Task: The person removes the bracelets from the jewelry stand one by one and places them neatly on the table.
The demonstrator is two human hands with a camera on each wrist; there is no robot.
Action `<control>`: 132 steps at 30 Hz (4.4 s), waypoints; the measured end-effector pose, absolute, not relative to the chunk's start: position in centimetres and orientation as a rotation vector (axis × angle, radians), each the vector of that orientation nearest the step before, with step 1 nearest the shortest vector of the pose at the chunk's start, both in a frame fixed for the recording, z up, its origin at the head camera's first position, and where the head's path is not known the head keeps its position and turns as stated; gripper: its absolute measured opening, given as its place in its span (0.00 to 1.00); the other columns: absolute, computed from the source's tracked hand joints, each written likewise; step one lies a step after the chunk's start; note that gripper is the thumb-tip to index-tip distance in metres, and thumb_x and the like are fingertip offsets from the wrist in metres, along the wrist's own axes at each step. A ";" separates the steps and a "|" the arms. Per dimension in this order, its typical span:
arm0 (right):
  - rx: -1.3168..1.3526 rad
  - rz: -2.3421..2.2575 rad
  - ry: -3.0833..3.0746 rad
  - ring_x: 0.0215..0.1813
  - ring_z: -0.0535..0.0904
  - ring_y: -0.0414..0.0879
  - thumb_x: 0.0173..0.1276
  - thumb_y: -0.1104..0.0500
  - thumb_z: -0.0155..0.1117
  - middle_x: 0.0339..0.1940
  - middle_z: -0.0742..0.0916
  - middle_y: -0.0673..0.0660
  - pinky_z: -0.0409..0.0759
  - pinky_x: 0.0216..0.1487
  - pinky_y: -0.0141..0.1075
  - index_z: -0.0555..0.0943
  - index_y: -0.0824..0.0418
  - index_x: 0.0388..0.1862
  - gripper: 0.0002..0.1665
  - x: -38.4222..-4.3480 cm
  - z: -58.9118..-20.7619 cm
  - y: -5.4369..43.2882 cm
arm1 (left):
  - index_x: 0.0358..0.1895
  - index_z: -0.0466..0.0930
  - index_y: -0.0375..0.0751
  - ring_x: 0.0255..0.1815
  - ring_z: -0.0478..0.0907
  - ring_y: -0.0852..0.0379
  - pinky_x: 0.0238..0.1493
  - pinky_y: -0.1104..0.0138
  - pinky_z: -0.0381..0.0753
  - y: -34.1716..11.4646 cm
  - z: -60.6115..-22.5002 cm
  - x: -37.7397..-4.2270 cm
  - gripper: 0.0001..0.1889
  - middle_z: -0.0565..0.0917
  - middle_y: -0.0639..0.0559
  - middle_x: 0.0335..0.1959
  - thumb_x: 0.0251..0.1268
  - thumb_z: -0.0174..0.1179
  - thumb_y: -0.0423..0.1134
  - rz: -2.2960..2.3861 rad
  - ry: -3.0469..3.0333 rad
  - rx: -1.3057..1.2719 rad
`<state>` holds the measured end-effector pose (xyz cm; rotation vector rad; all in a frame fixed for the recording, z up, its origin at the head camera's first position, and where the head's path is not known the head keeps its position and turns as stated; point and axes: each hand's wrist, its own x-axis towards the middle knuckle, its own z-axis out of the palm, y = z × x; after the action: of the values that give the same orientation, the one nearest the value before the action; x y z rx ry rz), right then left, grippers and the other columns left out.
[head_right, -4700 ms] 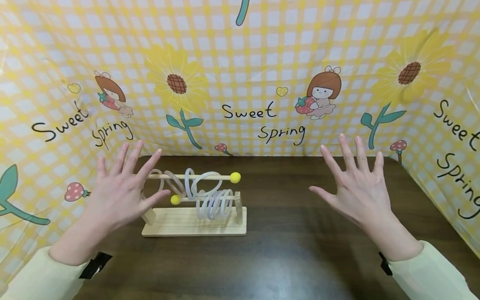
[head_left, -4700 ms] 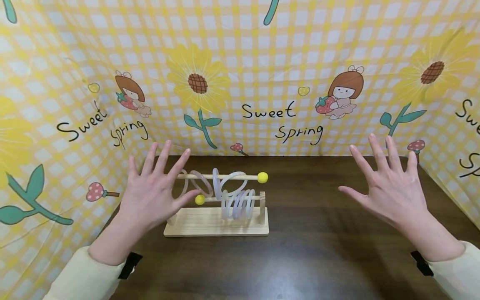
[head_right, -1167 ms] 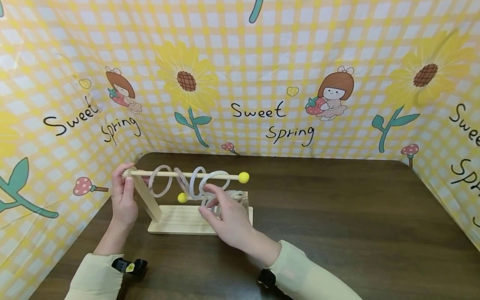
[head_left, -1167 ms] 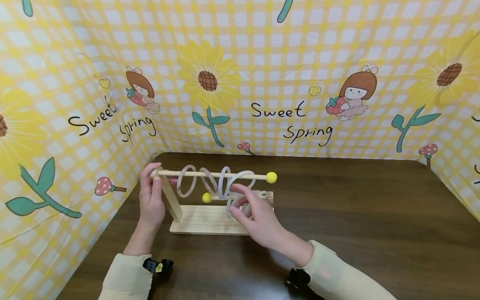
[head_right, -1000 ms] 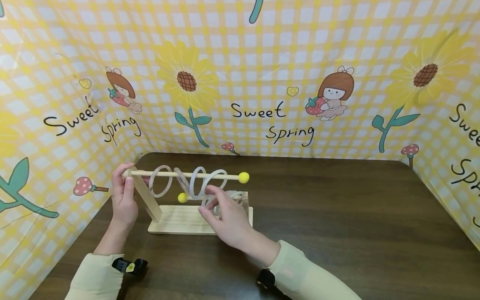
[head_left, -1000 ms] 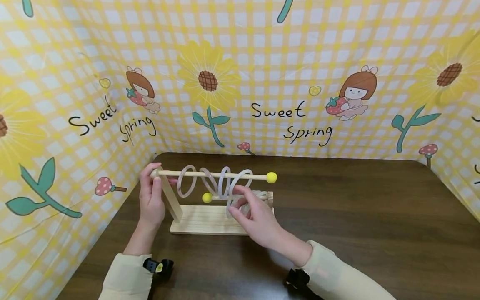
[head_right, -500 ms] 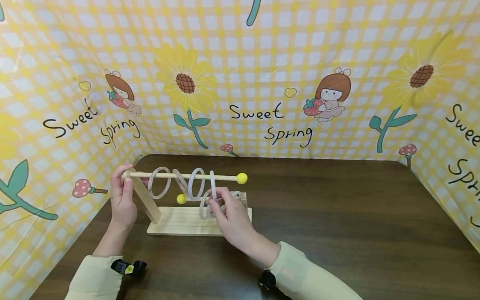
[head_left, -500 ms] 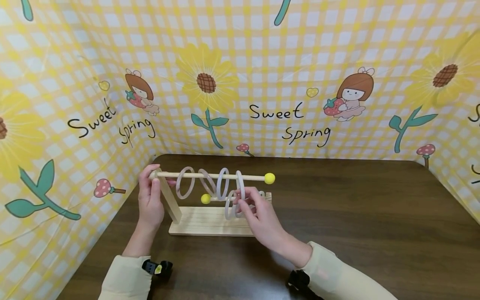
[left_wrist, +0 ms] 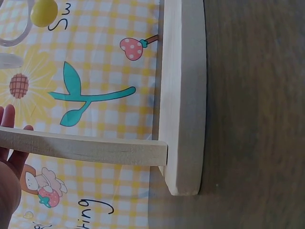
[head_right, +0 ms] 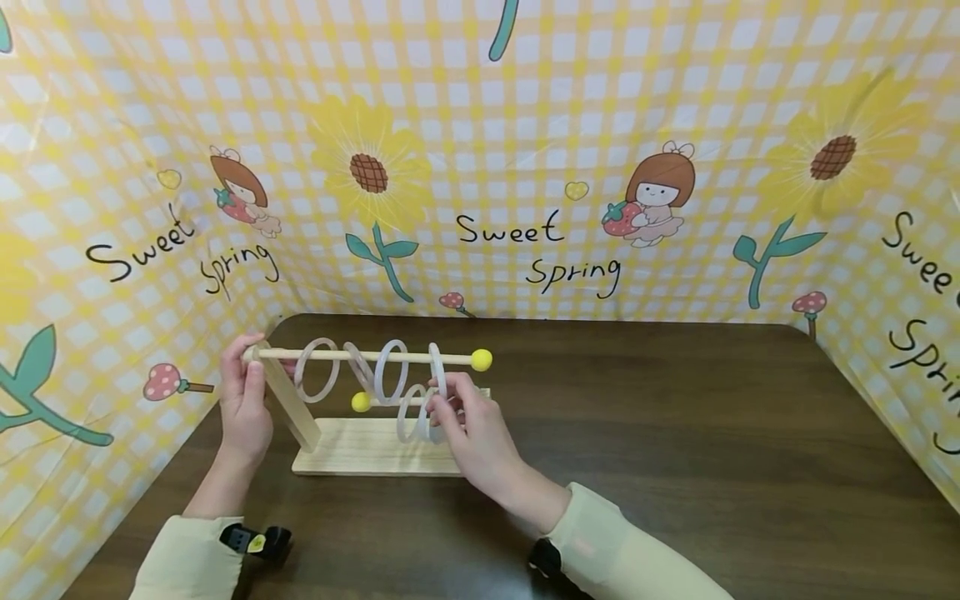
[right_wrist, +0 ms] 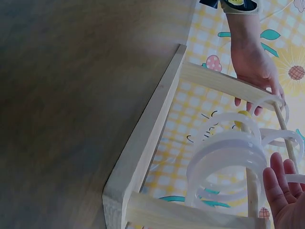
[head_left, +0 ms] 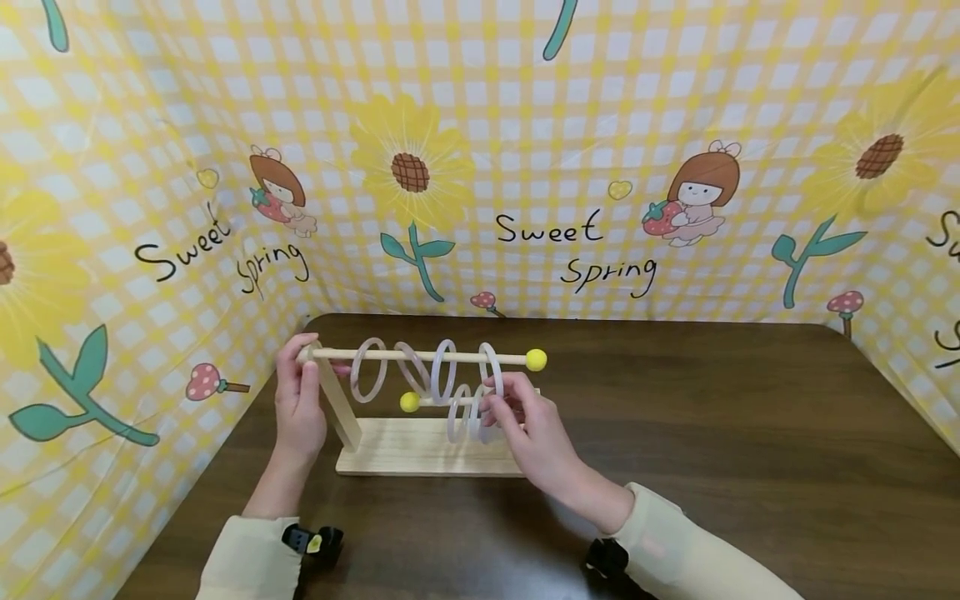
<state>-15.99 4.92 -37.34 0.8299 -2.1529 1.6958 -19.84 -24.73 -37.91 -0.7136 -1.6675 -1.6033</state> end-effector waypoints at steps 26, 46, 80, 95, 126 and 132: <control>0.908 1.553 -2.010 0.31 0.82 0.51 0.70 0.75 0.54 0.33 0.84 0.60 0.86 0.33 0.39 0.73 0.72 0.48 0.09 -16.5 -37.0 9.4 | 0.61 0.56 0.20 0.36 0.80 0.57 0.43 0.72 0.80 -24.8 -38.1 -19.8 0.16 0.77 0.41 0.35 0.78 0.36 0.29 -1.604 -1.665 -0.727; 0.913 1.157 -2.025 0.24 0.81 0.45 0.62 0.83 0.56 0.31 0.84 0.57 0.80 0.30 0.24 0.73 0.70 0.52 0.21 -20.2 -38.1 16.6 | 0.61 0.56 0.19 0.36 0.81 0.58 0.43 0.72 0.80 -24.7 -38.2 -19.8 0.17 0.79 0.49 0.37 0.78 0.36 0.29 -1.617 -1.646 -0.732; 0.831 1.144 -2.548 0.20 0.75 0.44 0.76 0.70 0.47 0.27 0.80 0.55 0.76 0.22 0.35 0.70 0.65 0.54 0.11 -26.4 -39.3 18.6 | 0.62 0.56 0.20 0.36 0.81 0.57 0.43 0.71 0.81 -24.8 -38.1 -19.9 0.18 0.79 0.48 0.36 0.78 0.38 0.30 -1.595 -1.655 -0.726; 0.769 1.196 -2.805 0.19 0.76 0.49 0.77 0.69 0.46 0.26 0.81 0.57 0.77 0.23 0.37 0.69 0.66 0.54 0.10 -28.0 -41.7 19.2 | 0.62 0.56 0.21 0.36 0.81 0.58 0.42 0.71 0.81 -24.8 -38.5 -19.8 0.17 0.76 0.40 0.35 0.78 0.37 0.30 -1.586 -1.682 -0.708; 0.741 0.887 -2.911 0.17 0.74 0.41 0.65 0.71 0.63 0.19 0.77 0.51 0.75 0.24 0.35 0.76 0.66 0.39 0.06 -31.9 -42.7 19.4 | 0.62 0.56 0.20 0.37 0.81 0.59 0.43 0.72 0.80 -24.9 -38.1 -19.7 0.17 0.77 0.41 0.34 0.78 0.36 0.29 -1.563 -1.679 -0.736; 0.751 0.803 -2.937 0.16 0.74 0.41 0.64 0.70 0.64 0.19 0.75 0.51 0.75 0.26 0.36 0.76 0.64 0.38 0.06 -32.1 -42.9 19.3 | 0.61 0.56 0.19 0.36 0.80 0.58 0.43 0.73 0.80 -24.8 -38.1 -19.7 0.16 0.77 0.38 0.35 0.78 0.36 0.28 -1.569 -1.674 -0.739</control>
<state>-32.10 19.34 -42.88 0.7514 -2.9370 0.8027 -19.75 -24.83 -38.13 -0.7389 -1.6736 -1.5689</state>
